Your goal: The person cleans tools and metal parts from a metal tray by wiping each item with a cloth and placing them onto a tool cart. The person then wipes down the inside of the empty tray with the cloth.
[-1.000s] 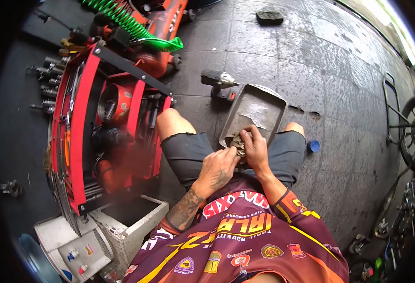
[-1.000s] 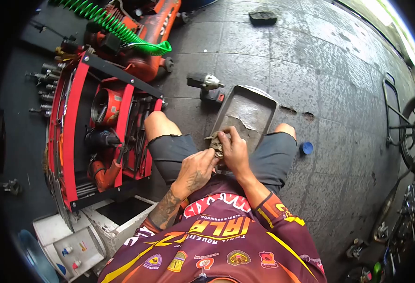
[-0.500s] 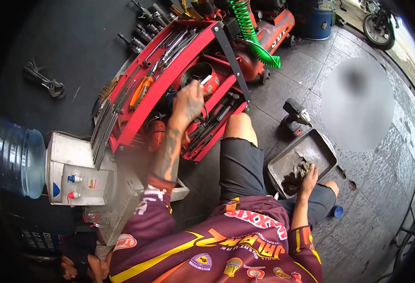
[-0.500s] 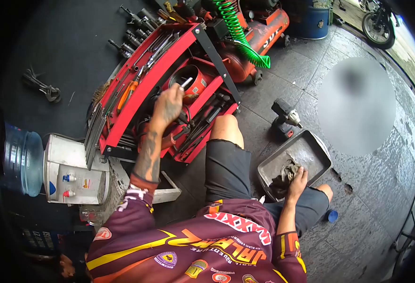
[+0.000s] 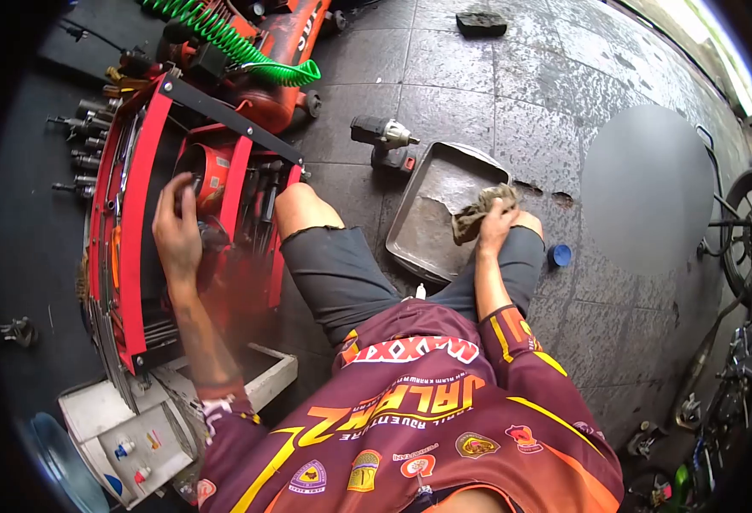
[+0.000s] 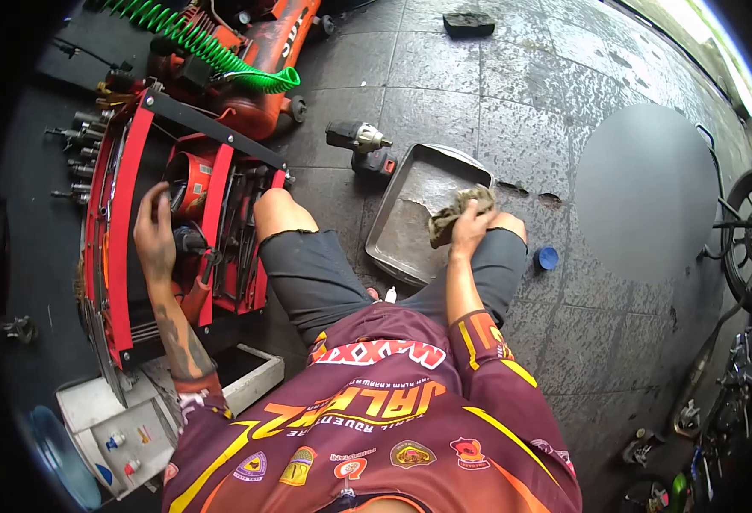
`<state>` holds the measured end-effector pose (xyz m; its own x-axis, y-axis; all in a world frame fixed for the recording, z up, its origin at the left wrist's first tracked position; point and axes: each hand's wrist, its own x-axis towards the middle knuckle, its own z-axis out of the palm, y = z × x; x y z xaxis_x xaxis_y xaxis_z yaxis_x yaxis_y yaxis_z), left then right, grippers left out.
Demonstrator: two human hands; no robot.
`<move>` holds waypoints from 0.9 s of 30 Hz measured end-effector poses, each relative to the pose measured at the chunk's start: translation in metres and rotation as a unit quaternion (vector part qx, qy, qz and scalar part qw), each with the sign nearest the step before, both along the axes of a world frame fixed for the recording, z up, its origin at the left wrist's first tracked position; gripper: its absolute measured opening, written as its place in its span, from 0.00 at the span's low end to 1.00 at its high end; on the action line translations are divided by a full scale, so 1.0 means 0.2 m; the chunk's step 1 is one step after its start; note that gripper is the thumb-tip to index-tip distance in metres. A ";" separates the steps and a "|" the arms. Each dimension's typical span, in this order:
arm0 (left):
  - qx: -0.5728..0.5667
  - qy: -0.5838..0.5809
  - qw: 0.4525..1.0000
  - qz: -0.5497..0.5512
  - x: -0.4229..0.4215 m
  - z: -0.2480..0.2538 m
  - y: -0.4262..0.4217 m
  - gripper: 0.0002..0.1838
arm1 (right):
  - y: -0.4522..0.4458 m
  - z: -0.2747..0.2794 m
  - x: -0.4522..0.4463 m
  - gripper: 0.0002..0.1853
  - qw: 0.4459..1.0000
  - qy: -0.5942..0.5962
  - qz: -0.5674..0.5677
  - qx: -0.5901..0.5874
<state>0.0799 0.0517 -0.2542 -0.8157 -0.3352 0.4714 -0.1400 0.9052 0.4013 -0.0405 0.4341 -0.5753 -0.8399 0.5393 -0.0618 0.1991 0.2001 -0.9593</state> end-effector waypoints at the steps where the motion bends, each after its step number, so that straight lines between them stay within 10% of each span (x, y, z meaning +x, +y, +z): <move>1: 0.079 -0.019 0.997 -0.006 0.06 0.01 0.11 0.14 | -0.03 -0.03 -0.01 0.27 0.999 0.011 0.030 0.000; 6: 0.358 0.049 0.932 -0.022 0.34 -0.27 0.31 0.15 | -0.19 0.07 0.06 0.26 0.982 -0.126 0.136 -0.023; 18: 0.396 0.110 0.908 -0.077 0.12 -0.50 0.38 0.18 | 0.36 0.60 0.17 0.13 0.954 0.171 -0.012 -0.246; 27: 0.394 -0.011 0.875 -0.280 -0.18 -0.47 0.64 0.14 | 1.05 0.46 0.84 0.19 0.918 0.080 -0.374 0.101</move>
<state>0.0430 0.1807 -0.3491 -0.9620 -0.0944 0.2561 0.2216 0.2776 0.9348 0.1276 0.6451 -0.4829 -0.2195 0.9560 0.1945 0.2124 0.2414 -0.9469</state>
